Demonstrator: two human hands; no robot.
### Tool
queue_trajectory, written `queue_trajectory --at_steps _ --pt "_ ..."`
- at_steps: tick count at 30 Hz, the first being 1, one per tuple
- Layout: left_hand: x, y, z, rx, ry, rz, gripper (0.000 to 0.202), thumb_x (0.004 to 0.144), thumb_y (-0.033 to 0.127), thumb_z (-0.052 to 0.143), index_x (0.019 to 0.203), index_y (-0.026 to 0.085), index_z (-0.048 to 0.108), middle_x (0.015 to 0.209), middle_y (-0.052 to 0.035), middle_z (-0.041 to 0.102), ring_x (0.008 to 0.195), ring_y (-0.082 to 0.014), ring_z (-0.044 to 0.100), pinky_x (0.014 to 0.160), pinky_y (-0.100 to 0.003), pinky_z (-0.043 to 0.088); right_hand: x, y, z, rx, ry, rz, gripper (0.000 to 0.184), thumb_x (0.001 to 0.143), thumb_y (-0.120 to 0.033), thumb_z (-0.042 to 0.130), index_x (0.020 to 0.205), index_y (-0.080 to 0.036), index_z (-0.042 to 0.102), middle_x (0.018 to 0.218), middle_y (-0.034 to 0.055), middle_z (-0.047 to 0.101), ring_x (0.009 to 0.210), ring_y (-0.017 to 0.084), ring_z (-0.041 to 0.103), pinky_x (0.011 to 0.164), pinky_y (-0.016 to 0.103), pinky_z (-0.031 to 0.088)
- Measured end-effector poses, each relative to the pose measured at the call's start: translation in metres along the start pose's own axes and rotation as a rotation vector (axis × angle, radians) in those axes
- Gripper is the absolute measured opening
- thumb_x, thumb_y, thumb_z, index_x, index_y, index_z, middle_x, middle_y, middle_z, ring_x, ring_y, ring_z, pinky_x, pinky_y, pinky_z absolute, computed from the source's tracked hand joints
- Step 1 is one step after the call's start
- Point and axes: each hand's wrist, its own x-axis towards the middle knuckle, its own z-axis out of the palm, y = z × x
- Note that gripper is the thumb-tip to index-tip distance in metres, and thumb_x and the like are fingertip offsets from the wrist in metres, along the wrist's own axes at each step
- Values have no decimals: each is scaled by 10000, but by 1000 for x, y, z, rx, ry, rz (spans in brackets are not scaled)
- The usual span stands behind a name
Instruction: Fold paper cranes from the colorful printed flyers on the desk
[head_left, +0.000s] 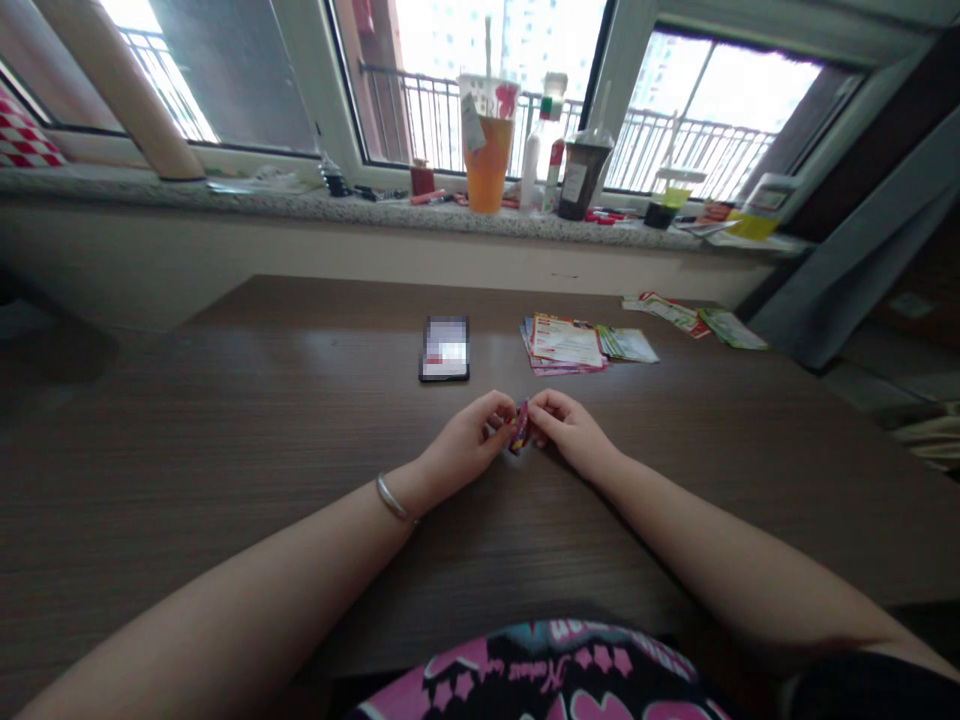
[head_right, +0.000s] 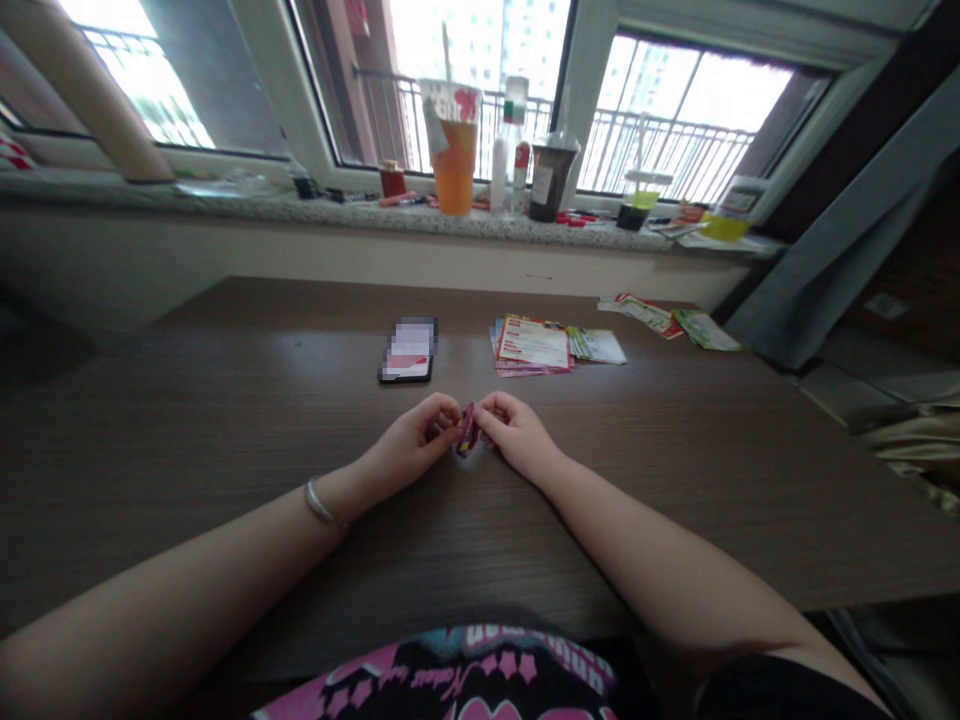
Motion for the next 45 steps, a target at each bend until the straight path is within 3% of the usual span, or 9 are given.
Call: queue_trajectory --at_steps 8,13,15,18,23,31,38,45 --pt "0 0 -2 114 17 67 107 895 241 517 978 186 554 903 -23 596 752 -119 561 665 -234 463 0 1 2 101 27 33 442 658 -599 703 721 -194 538 558 -58 555 471 79 486 474 212 397" --pt "0 4 -5 207 41 147 84 860 181 528 929 189 576 964 -49 566 897 -156 549 721 -246 461 -1 -1 3 64 39 53 388 696 -557 673 738 -194 544 503 -64 546 381 57 406 365 180 289" --pt "0 5 -6 236 67 140 91 845 167 538 920 189 585 960 -45 553 873 -151 542 723 -248 457 -2 -2 4 67 46 60 377 693 -542 672 736 -194 533 504 -61 556 382 62 431 357 173 295" --pt "0 5 -5 257 91 84 116 845 181 545 948 188 598 881 -27 544 745 -130 526 684 -252 446 -2 -1 6 71 78 55 367 671 -525 681 741 -201 524 548 -52 581 462 96 536 397 186 389" --pt "0 5 -2 73 -5 26 135 914 232 471 1008 182 553 777 -11 610 673 -125 567 637 -243 442 -1 0 6 10 117 -11 282 704 -452 656 730 -225 491 561 -46 582 510 126 576 500 251 476" --pt "-1 3 -2 181 43 44 149 882 201 511 1009 184 588 931 -49 644 810 -154 602 691 -263 476 -1 7 6 -95 195 -93 151 724 -330 579 744 -238 461 566 -52 541 518 135 544 557 275 465" --pt "-2 5 -1 78 6 2 204 870 193 532 1070 170 561 1015 -70 660 921 -178 639 834 -319 506 -6 2 6 -264 150 -204 68 737 -258 562 732 -210 515 706 -26 564 638 123 528 598 239 434" --pt "-2 5 -4 -21 -12 -53 192 890 302 556 1020 164 585 1020 -64 679 931 -185 654 839 -323 518 -8 -2 5 -373 99 -314 24 751 -215 560 738 -202 544 811 9 591 783 149 567 672 250 467"
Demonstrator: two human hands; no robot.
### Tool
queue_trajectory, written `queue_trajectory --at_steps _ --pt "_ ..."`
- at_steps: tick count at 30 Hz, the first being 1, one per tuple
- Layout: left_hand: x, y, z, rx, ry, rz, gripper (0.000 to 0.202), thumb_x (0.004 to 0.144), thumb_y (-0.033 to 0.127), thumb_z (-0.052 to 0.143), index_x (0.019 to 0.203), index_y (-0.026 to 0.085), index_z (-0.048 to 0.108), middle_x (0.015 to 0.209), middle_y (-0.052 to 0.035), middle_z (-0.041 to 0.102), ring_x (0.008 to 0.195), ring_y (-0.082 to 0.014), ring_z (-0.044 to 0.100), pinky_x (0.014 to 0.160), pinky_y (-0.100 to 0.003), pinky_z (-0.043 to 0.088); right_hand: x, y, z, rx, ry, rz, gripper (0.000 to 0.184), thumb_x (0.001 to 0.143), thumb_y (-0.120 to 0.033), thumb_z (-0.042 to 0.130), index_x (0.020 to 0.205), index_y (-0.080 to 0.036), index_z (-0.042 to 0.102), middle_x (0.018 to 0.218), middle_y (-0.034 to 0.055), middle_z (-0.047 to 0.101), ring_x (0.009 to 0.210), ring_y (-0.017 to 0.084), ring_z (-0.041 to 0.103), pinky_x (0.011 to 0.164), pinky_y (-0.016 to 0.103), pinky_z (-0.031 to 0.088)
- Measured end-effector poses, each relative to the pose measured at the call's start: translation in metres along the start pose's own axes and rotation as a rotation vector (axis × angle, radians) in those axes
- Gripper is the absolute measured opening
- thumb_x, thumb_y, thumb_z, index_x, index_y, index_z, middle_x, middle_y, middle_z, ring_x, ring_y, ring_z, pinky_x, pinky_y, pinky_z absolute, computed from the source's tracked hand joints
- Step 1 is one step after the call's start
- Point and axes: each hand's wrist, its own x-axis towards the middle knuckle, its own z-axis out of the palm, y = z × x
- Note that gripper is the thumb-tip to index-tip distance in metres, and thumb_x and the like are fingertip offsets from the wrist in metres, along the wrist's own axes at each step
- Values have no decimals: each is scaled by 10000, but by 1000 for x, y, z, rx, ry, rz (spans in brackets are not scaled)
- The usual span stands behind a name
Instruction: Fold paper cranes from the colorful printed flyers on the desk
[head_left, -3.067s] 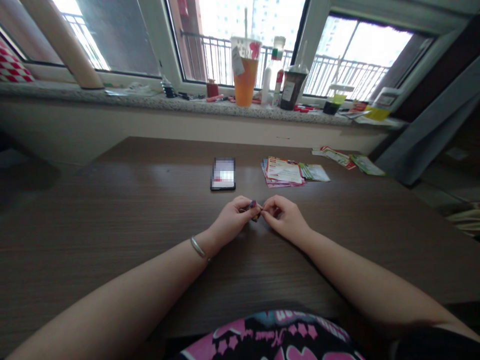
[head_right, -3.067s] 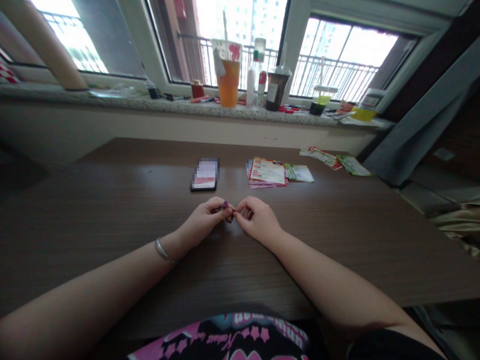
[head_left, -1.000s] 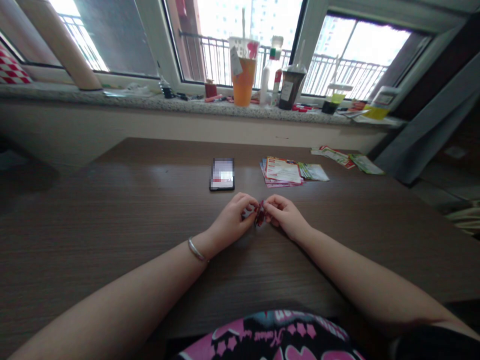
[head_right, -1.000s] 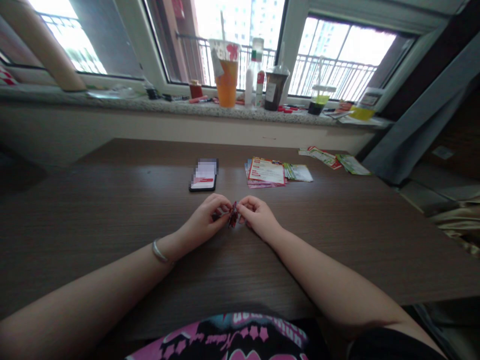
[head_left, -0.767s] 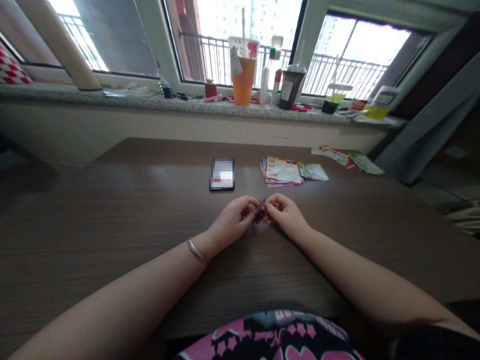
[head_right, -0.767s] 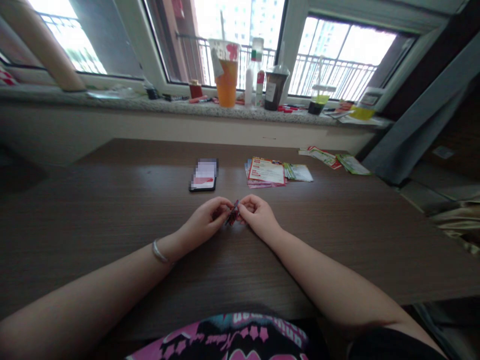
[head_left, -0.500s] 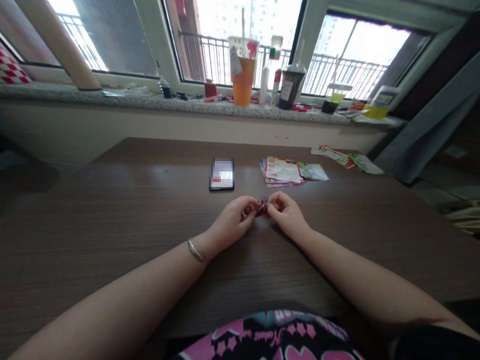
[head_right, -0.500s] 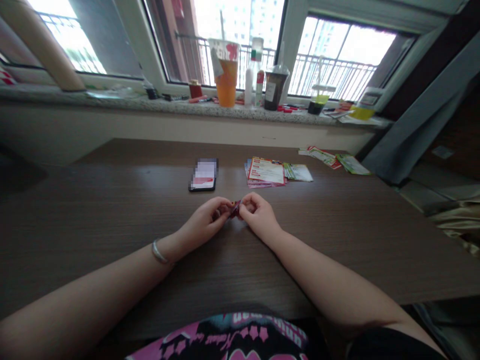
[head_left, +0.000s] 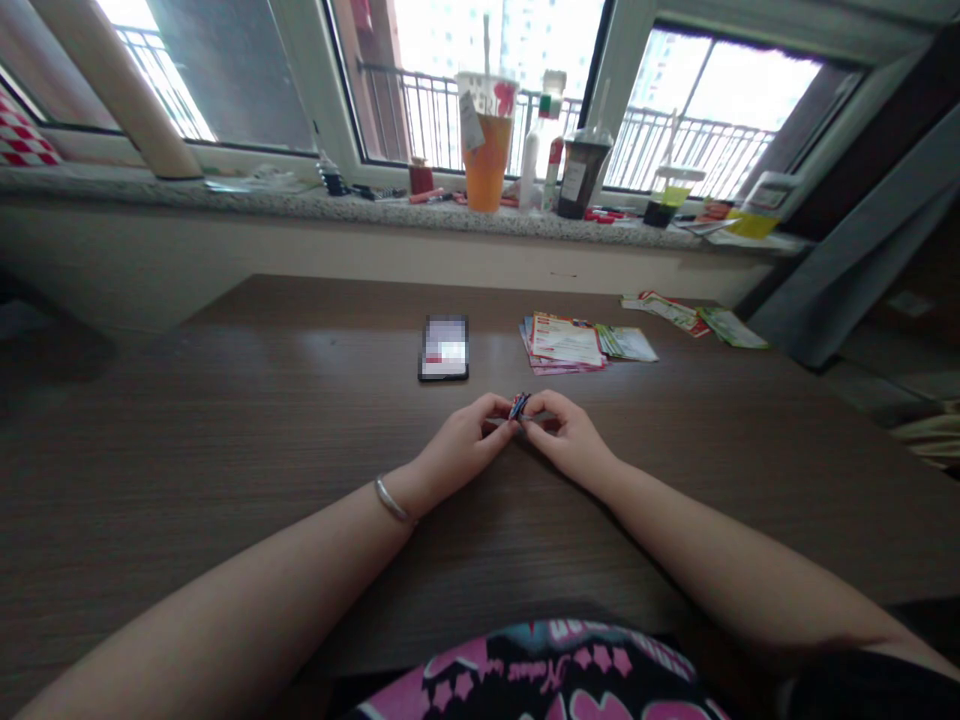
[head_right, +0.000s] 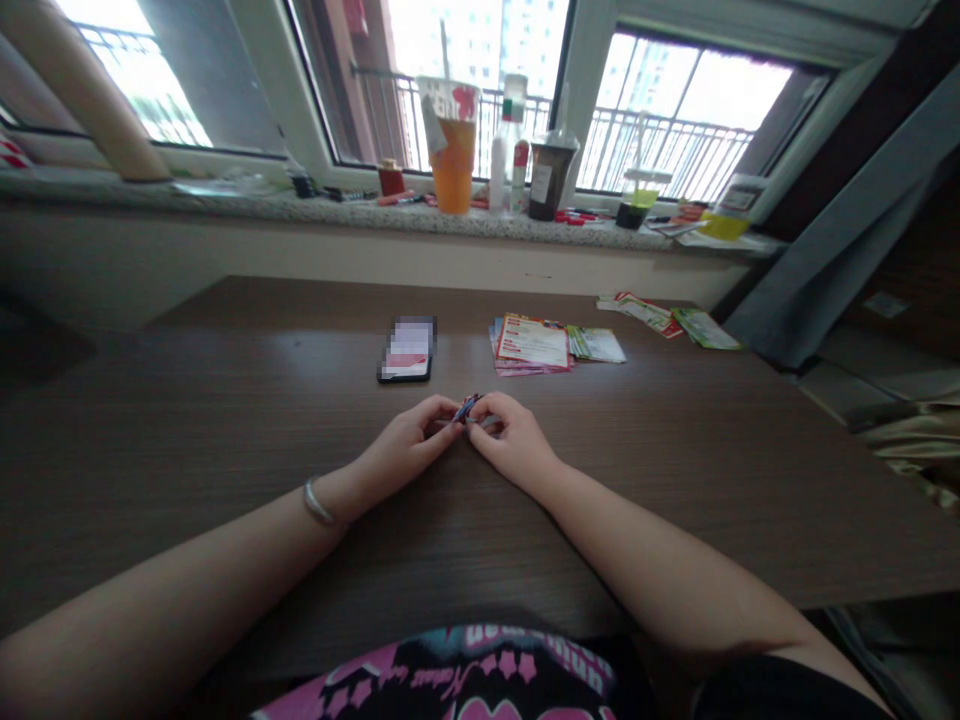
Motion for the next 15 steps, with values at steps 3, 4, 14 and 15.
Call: queue_trajectory --at_steps 3,4,14,15 --pt "1 -1 1 -46 8 5 216 880 309 572 1034 159 591 1049 -68 676 952 -187 655 854 -322 520 0 1 0 17 -22 -5 30 758 -218 568 741 -203 549 836 16 601 811 156 577 674 253 478" --pt "1 -1 1 -59 12 9 222 878 307 573 1042 157 593 1067 -72 673 968 -188 652 868 -325 517 0 1 0 21 -26 -7 32 761 -219 572 743 -203 551 844 19 606 821 160 581 672 254 481" --pt "3 5 -2 -38 126 -23 148 843 257 555 893 155 650 996 -57 698 909 -175 645 819 -289 507 0 3 0 67 -43 -2 32 765 -215 567 746 -203 545 847 17 610 817 152 578 671 252 475" --pt "4 5 -2 -51 144 -51 143 830 252 560 883 155 652 979 -53 700 890 -174 644 809 -289 506 0 2 0 67 -49 -4 27 763 -215 565 749 -203 545 844 16 608 813 152 576 675 254 472"
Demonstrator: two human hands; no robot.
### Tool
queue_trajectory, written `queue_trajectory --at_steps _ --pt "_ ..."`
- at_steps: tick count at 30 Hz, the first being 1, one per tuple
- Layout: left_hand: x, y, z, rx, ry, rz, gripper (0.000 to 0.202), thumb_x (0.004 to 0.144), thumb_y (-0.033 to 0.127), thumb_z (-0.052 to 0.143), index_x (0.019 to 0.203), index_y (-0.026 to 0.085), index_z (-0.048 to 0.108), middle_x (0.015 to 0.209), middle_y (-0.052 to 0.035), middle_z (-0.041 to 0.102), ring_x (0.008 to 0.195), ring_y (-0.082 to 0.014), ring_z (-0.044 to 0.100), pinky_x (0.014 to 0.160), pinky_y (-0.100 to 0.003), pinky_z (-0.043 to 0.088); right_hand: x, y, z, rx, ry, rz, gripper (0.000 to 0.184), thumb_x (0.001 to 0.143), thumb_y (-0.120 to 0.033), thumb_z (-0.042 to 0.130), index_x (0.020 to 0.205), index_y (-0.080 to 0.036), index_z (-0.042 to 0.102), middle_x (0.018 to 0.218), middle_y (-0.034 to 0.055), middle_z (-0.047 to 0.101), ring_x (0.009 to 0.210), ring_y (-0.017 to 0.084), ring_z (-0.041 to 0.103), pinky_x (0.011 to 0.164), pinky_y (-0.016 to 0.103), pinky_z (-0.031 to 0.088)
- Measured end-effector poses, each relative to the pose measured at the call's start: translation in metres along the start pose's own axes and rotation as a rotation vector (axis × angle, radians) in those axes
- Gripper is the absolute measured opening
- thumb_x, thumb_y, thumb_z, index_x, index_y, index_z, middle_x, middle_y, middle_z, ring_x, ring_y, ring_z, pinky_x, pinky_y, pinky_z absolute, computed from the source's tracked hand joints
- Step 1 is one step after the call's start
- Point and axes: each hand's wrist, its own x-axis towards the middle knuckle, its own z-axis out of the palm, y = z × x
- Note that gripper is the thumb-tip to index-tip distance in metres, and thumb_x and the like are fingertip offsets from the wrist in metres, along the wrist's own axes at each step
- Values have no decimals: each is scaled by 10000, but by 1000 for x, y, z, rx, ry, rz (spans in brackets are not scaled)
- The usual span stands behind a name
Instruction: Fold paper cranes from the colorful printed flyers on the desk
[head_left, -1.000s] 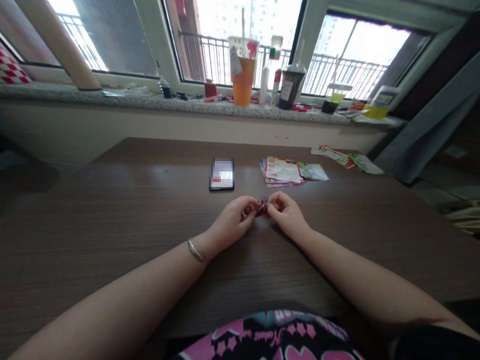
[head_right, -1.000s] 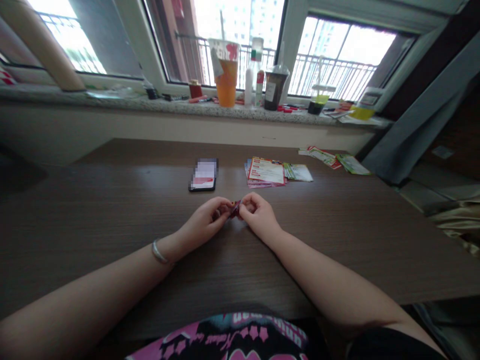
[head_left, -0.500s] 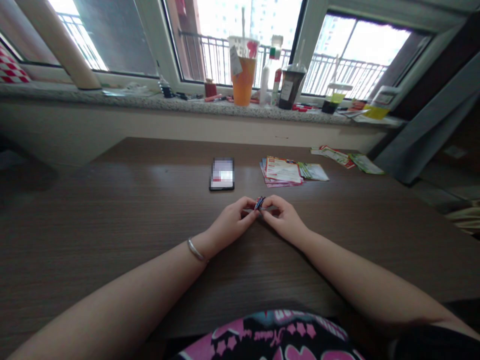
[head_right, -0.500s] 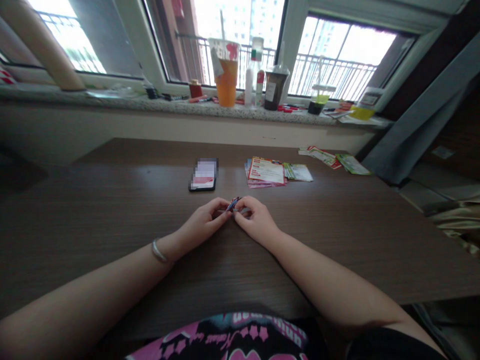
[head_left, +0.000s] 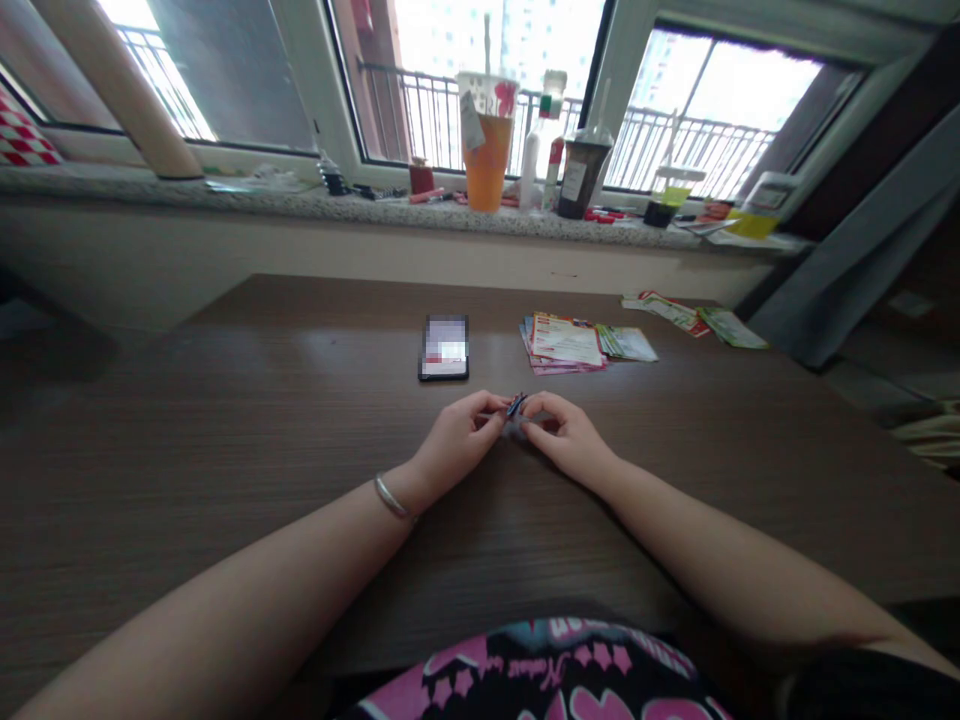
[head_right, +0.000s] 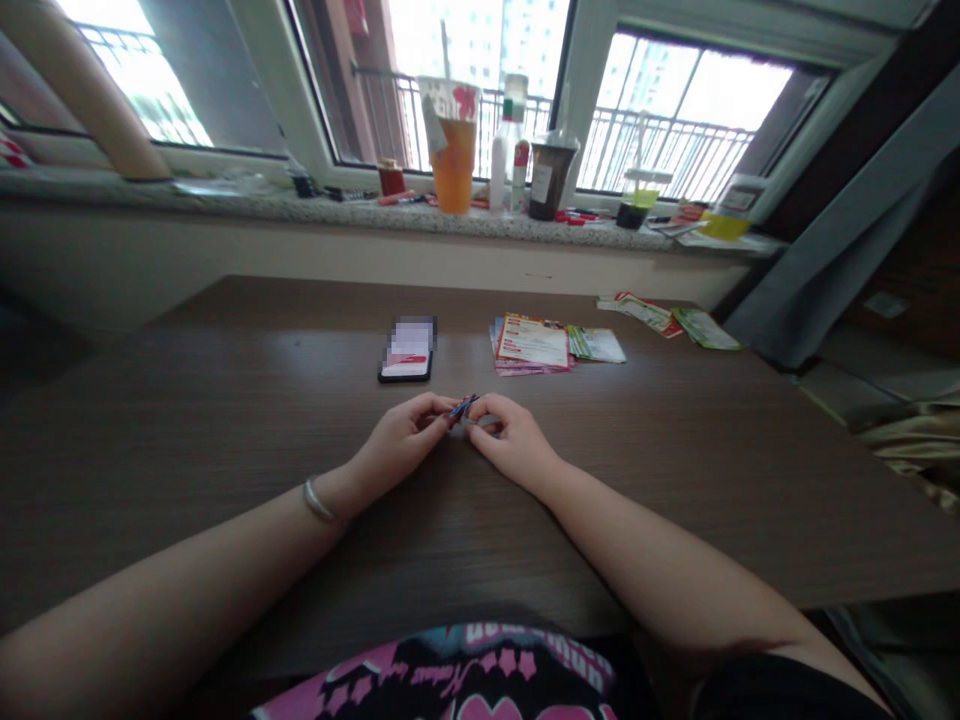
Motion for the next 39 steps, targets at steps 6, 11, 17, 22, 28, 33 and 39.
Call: queue_trajectory --at_steps 6,11,17,22,28,33,39 --pt "4 -5 -1 -137 61 -112 115 757 224 587 823 153 648 890 -36 699 828 -166 626 788 -291 481 0 -1 0 50 -22 16 46 763 -242 566 749 -205 542 863 17 618 846 165 576 728 282 464" --pt "4 -5 -1 -290 93 -171 142 742 287 624 780 153 598 831 -33 688 779 -156 626 758 -287 483 1 3 -1 196 23 120 110 736 -251 592 695 -204 502 935 34 641 881 180 586 750 313 476" --pt "4 -6 0 -470 113 -224 210 743 329 663 751 156 545 798 -22 674 766 -136 632 772 -273 477 5 5 -3 494 106 282 235 682 -304 675 634 -201 469 903 7 651 765 143 590 684 291 512" --pt "7 -13 -2 -579 105 -242 220 734 333 670 768 157 544 859 -34 679 806 -138 640 789 -277 492 7 6 -5 598 180 357 264 644 -309 711 622 -196 473 870 -3 657 768 142 617 636 256 524" --pt "9 -15 -4 -637 100 -266 209 729 319 673 800 151 570 892 -37 671 807 -126 630 792 -268 494 9 8 -4 599 227 402 281 614 -307 713 618 -190 457 850 -6 648 719 138 644 596 242 526" --pt "7 -11 -2 -555 52 -256 197 732 310 667 749 150 554 813 -32 665 778 -143 634 812 -308 493 9 11 -2 494 143 406 248 645 -331 682 714 -215 474 750 -24 624 676 142 631 580 249 514" --pt "5 -9 -1 -426 26 -230 160 718 273 667 738 151 566 748 2 630 731 -120 592 742 -255 463 8 17 -1 221 28 335 193 708 -369 639 715 -202 542 663 -24 608 584 120 537 570 246 440"
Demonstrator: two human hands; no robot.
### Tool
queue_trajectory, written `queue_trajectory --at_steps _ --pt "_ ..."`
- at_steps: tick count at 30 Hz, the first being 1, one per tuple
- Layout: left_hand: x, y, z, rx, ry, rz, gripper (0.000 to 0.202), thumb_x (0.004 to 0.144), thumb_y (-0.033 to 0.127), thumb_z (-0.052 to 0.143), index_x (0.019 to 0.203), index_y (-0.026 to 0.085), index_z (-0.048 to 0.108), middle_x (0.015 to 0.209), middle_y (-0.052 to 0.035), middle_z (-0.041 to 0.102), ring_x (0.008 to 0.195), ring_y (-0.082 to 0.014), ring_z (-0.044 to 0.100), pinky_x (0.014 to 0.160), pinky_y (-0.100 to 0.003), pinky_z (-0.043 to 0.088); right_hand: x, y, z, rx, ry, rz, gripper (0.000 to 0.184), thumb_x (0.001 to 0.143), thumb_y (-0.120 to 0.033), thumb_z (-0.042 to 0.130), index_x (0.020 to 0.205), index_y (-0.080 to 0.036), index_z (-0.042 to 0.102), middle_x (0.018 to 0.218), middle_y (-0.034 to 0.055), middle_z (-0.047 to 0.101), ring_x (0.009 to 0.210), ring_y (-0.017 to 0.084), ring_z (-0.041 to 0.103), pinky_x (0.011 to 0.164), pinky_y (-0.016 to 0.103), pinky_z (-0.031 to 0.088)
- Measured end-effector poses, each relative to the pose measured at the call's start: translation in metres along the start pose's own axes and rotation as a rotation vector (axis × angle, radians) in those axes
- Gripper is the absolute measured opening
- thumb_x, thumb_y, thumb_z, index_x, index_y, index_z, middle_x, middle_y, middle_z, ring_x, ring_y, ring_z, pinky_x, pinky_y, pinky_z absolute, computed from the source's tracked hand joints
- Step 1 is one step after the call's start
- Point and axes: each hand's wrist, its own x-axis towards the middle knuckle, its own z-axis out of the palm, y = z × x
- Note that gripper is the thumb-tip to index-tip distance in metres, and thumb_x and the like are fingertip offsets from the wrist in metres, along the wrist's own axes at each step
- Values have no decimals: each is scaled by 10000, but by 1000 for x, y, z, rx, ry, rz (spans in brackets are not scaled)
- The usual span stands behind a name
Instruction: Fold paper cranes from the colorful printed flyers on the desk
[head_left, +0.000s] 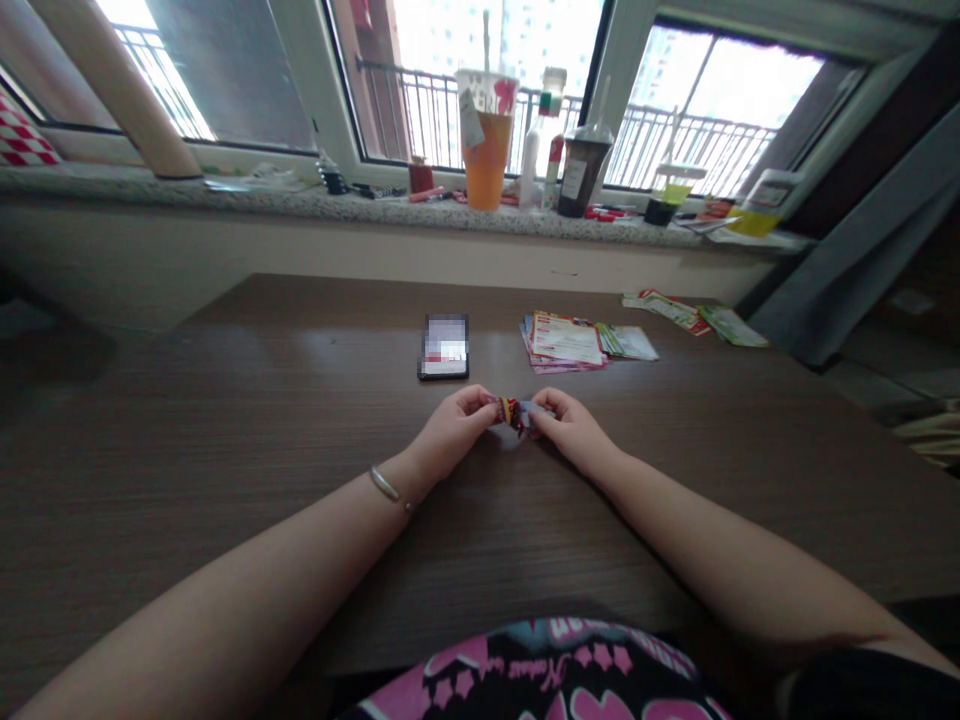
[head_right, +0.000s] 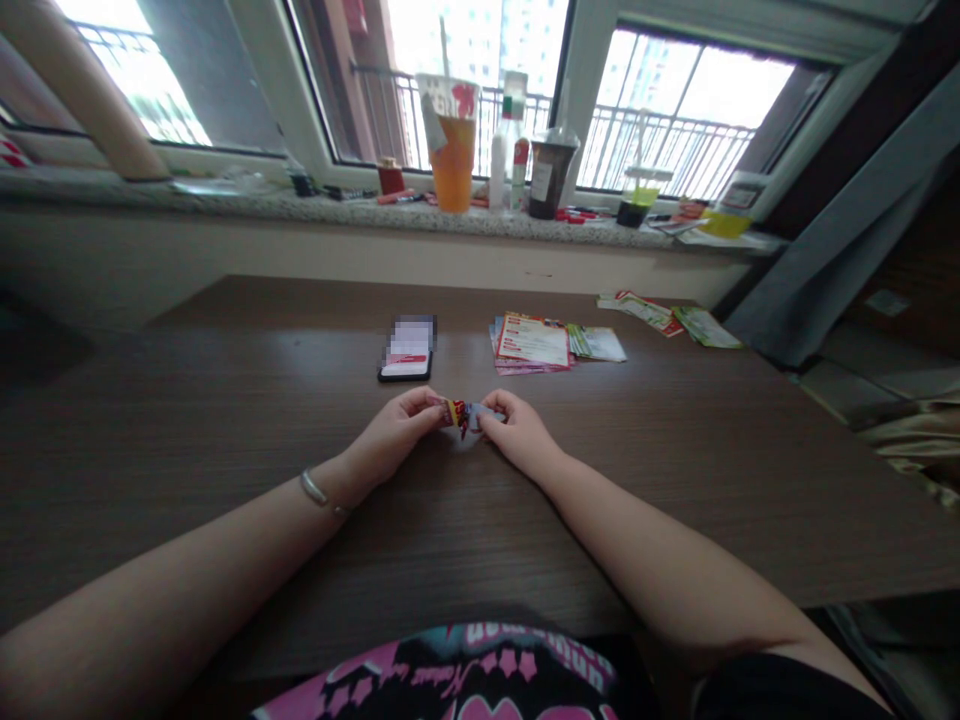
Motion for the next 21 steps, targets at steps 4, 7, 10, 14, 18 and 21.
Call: queue_trajectory --at_steps 4,7,10,14,18,21 --pt "2 -2 0 62 11 25 173 739 283 641 799 169 525 781 6 631 740 -125 602 735 -262 465 -1 -1 -1 -127 11 -32 218 733 -397 643 703 -190 580 670 -11 606 618 130 526 596 255 426" --pt "3 -3 1 117 3 31 225 734 302 668 855 174 527 755 9 628 702 -132 607 684 -256 458 -3 -3 -1 -170 13 -57 234 752 -416 642 722 -187 598 666 -11 595 617 130 515 588 250 416" --pt "2 -3 1 157 -23 31 236 740 342 682 835 164 559 725 -2 635 675 -136 601 652 -252 446 -3 -3 -1 -178 6 -70 251 763 -436 634 732 -189 604 670 -10 591 612 132 514 582 251 410" --pt "1 0 0 172 -27 37 251 756 382 677 807 156 583 744 -20 656 701 -143 605 683 -258 449 -3 -3 -1 -167 23 -49 272 751 -458 638 748 -188 606 726 7 614 620 140 528 596 268 421" --pt "0 1 -1 166 -8 46 268 766 405 670 812 152 592 766 -25 660 715 -147 605 697 -265 452 -4 -5 -1 -168 18 -30 270 712 -447 675 758 -188 613 710 -3 611 617 141 522 592 265 412" --pt "0 0 -2 164 1 48 283 771 423 665 812 152 595 774 -22 655 718 -145 601 697 -262 451 -4 -6 -1 -176 23 -27 254 684 -419 701 764 -189 628 690 -11 612 616 141 519 584 258 403"
